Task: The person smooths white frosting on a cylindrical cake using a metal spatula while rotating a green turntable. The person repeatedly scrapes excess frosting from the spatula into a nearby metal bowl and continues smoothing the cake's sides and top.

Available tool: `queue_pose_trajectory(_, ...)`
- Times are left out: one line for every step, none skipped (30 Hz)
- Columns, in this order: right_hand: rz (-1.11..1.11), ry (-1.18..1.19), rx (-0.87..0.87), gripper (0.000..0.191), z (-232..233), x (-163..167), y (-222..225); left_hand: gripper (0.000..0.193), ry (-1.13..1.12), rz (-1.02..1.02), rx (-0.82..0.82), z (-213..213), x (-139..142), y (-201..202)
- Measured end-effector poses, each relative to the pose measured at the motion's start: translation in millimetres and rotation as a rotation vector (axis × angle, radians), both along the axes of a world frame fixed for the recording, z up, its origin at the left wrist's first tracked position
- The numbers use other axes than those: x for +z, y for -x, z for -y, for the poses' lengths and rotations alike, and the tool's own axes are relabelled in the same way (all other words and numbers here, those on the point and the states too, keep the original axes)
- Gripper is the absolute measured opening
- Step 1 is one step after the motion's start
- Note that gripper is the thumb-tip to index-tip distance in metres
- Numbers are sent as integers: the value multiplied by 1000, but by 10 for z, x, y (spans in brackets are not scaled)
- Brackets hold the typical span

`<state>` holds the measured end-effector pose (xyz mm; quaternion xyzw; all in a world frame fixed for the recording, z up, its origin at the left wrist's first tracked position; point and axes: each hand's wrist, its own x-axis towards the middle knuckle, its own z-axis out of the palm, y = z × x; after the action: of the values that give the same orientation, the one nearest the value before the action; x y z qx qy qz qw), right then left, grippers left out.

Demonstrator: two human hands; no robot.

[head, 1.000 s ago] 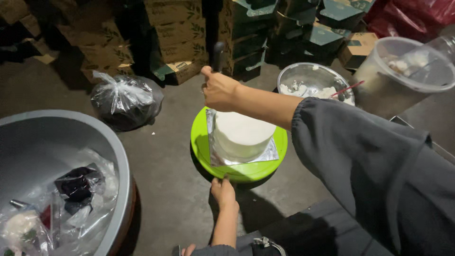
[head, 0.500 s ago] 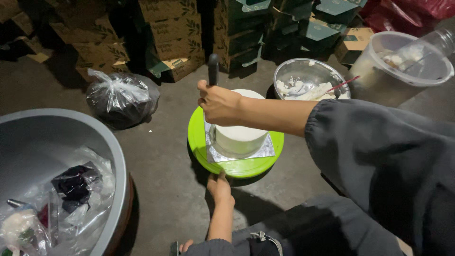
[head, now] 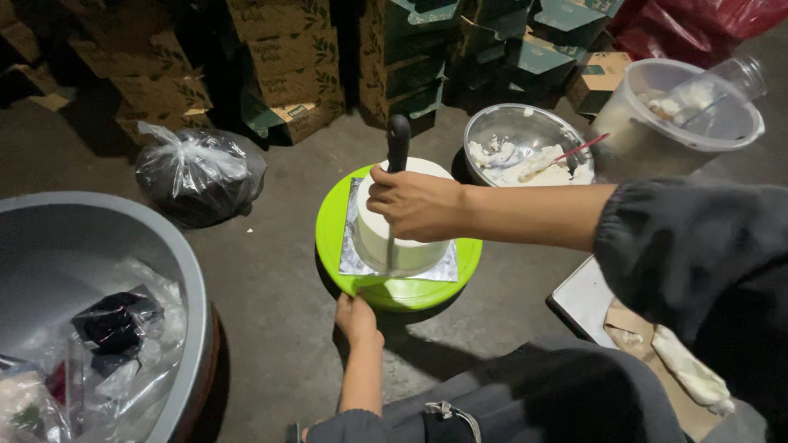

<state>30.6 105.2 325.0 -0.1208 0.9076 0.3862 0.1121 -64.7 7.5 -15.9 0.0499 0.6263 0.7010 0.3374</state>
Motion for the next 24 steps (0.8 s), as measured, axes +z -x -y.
queue_pose_trajectory(23, -3, 4, 17, 10, 17, -40, 28, -49, 32, 13, -13, -3, 33)
queue_pose_trajectory(46, -7, 9, 17, 19, 34, -65, 30, -99, 63, 27, -36, -2, 70)
queue_pose_trajectory(2, 50, 15, 16, 14, 56, -75, 31, -148, 93, 41, -53, -5, 92)
queue_pose_trajectory(-42, 107, 21, 16, -3, 83, -72, 31, -120, 105, 73, -61, -11, 94)
queue_pose_trajectory(-86, 165, 28, 16, -27, 109, -57, 32, -92, 118, 105, -66, -19, 85)
queue_pose_trajectory(-133, 169, 15, 16, -70, 144, -9, 33, -63, 129, 139, -67, -24, 72)
queue_pose_trajectory(-180, 174, 4, 15, -127, 178, 73, 32, -71, 160, 140, -60, -31, 28)
queue_pose_trajectory(-227, 181, -7, 15, -171, 195, 164, 32, -78, 190, 142, -47, -41, -54)
queue_pose_trajectory(-228, 110, -25, 17, -200, 191, 265, 33, -85, 219, 144, -37, -42, -136)
queue_pose_trajectory(-232, 38, -43, 19, -221, 174, 386, 32, -138, 238, 143, -22, -43, -211)
queue_pose_trajectory(-235, -33, -63, 21, -235, 147, 497, 34, -189, 257, 139, 2, -48, -308)
queue_pose_trajectory(-222, -77, -71, 22, -245, 108, 598, 36, -240, 278, 135, 15, -43, -405)
queue_pose_trajectory(-210, -121, -78, 23, -247, 60, 706, 36, -142, 247, 118, 8, -29, -467)
queue_pose_trajectory(-197, -163, -84, 24, -241, 7, 794, 36, -42, 216, 101, 0, -6, -517)
queue_pose_trajectory(-175, -185, -103, 24, -234, -46, 861, 36, 57, 187, 84, -6, 12, -549)
queue_pose_trajectory(-149, -209, -116, 24, -234, -88, 923, 37, 57, 199, 75, -6, 35, -554)
queue_pose_trajectory(-121, -237, -137, 24, -231, -126, 957, 38, 57, 212, 64, 9, 56, -572)
queue_pose_trajectory(-95, -256, -149, 24, -230, -155, 982, 39, 57, 226, 52, 18, 78, -584)
queue_pose_trajectory(-75, -273, -151, 25, -229, -169, 990, 39, 77, 225, 49, 18, 99, -585)
queue_pose_trajectory(-56, -288, -157, 25, -216, -175, 998, 39, 96, 225, 46, 18, 115, -588)
queue_pose_trajectory(-38, -297, -159, 25, -205, -179, 997, 38, 114, 226, 41, 13, 127, -595)
queue_pose_trajectory(-23, -302, -159, 25, -206, -190, 981, 38, 119, 220, 39, 12, 132, -594)
queue_pose_trajectory(-9, -311, -161, 26, -192, -186, 974, 37, 124, 214, 38, 15, 129, -590)
queue_pose_trajectory(3, -311, -159, 26, -171, -182, 956, 37, 130, 208, 36, 16, 120, -586)
